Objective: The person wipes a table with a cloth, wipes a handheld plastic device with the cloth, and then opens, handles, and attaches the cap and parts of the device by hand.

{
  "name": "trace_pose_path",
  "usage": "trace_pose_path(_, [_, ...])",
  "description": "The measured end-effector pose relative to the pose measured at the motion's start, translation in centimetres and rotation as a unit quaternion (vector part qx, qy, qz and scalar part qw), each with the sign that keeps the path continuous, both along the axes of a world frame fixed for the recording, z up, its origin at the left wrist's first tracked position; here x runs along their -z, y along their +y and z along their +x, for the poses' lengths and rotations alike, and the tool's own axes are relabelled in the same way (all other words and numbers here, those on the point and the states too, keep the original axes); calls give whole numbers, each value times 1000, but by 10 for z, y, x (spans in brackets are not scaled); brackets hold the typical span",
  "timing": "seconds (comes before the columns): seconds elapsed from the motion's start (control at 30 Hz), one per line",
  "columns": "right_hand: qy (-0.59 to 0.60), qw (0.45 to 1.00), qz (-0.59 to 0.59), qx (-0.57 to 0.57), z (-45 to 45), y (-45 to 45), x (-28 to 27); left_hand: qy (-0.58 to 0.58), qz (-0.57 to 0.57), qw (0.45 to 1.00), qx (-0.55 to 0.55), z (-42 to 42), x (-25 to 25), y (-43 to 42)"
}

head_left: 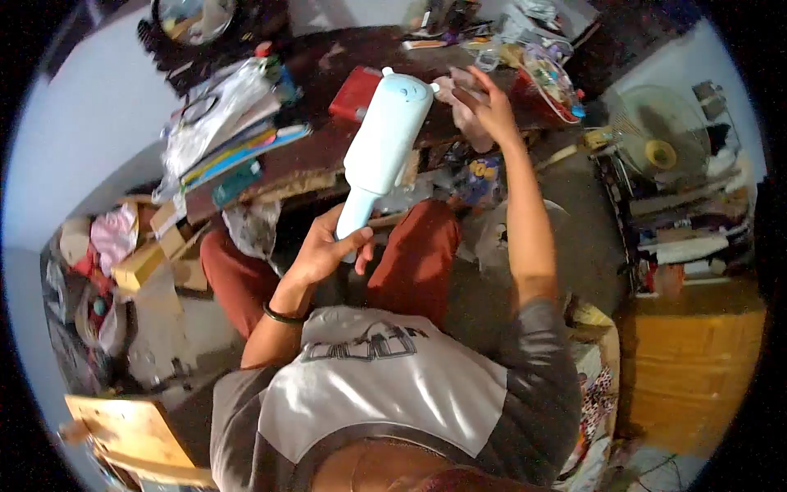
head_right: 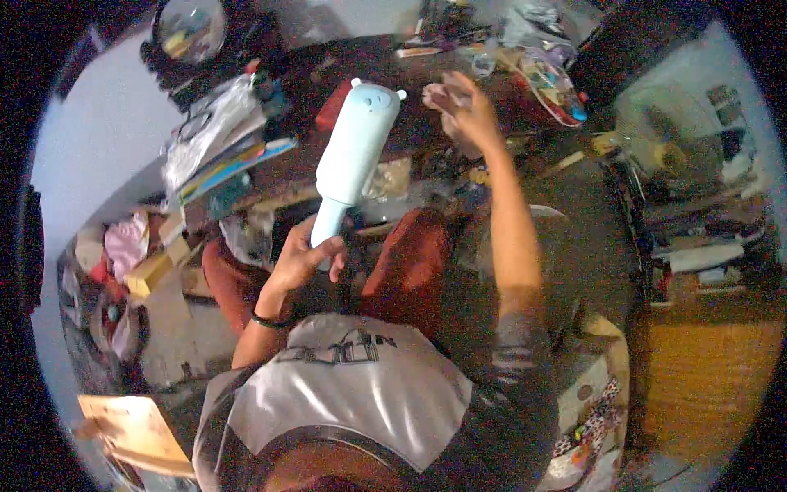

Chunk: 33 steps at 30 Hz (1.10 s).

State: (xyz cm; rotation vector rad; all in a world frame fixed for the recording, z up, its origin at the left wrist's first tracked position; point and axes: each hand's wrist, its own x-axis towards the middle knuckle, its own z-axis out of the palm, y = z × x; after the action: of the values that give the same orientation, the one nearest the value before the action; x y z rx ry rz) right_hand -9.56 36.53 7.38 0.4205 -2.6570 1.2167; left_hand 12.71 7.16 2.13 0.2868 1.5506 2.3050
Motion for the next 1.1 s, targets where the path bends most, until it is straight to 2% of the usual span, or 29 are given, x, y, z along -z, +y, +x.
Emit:
trace_pose_path(0.03, [33,998,60,9,-12,8,17,-12,1,1000,-13,10,2,-2])
trace_pose_path(0.07, [94,964,242,62,-26,23,43,-23,2,999,-26,20,4,-4])
trace_pose_path(0.13, [42,919,386,66,-12,8,38,-3,21,999,-45,36,12,-6])
trace_pose_path(0.2, [60,924,369,77,-32,26,56,-2,36,998,-52,46,18,-8])
trace_pose_path(0.27, [72,951,289,82,-39,34,61,-26,21,998,-55,54,16,-9])
trace_pose_path(0.3, [77,971,212,79,-40,32,58,-30,20,998,-56,56,16,-9])
trace_pose_path(0.33, [82,985,133,77,-29,19,45,-32,18,998,-56,55,17,-9])
trace_pose_path(0.37, [150,973,137,108,-15,10,33,-28,31,996,-76,55,26,-6])
trace_pose_path(0.47, [183,983,-25,13,57,-33,-11,-43,24,993,-107,52,46,1])
trace_pose_path(0.53, [170,985,-8,-37,108,-74,-26,-76,9,987,-140,51,52,6])
trace_pose_path(0.6, [271,951,66,-136,137,-114,-20,-87,1,983,-164,49,60,11])
trace_pose_path(0.67, [205,957,101,-178,160,-150,7,-81,6,979,-185,49,71,15])
trace_pose_path(0.73, [285,927,129,-208,164,-180,41,-106,49,977,-179,48,73,12])
trace_pose_path(0.77, [269,928,162,-198,166,-184,45,-119,73,974,-177,48,75,11])
trace_pose_path(0.87, [269,941,128,-161,145,-192,46,-115,32,984,-132,47,68,1])
trace_pose_path(0.9, [240,952,145,-120,128,-193,50,-122,64,981,-139,49,57,5])
trace_pose_path(1.0, [230,960,153,-56,83,-201,45,-106,40,983,-145,47,60,9])
trace_pose_path(1.1, [191,963,184,-42,90,-206,39,-169,161,969,-81,44,54,-2])
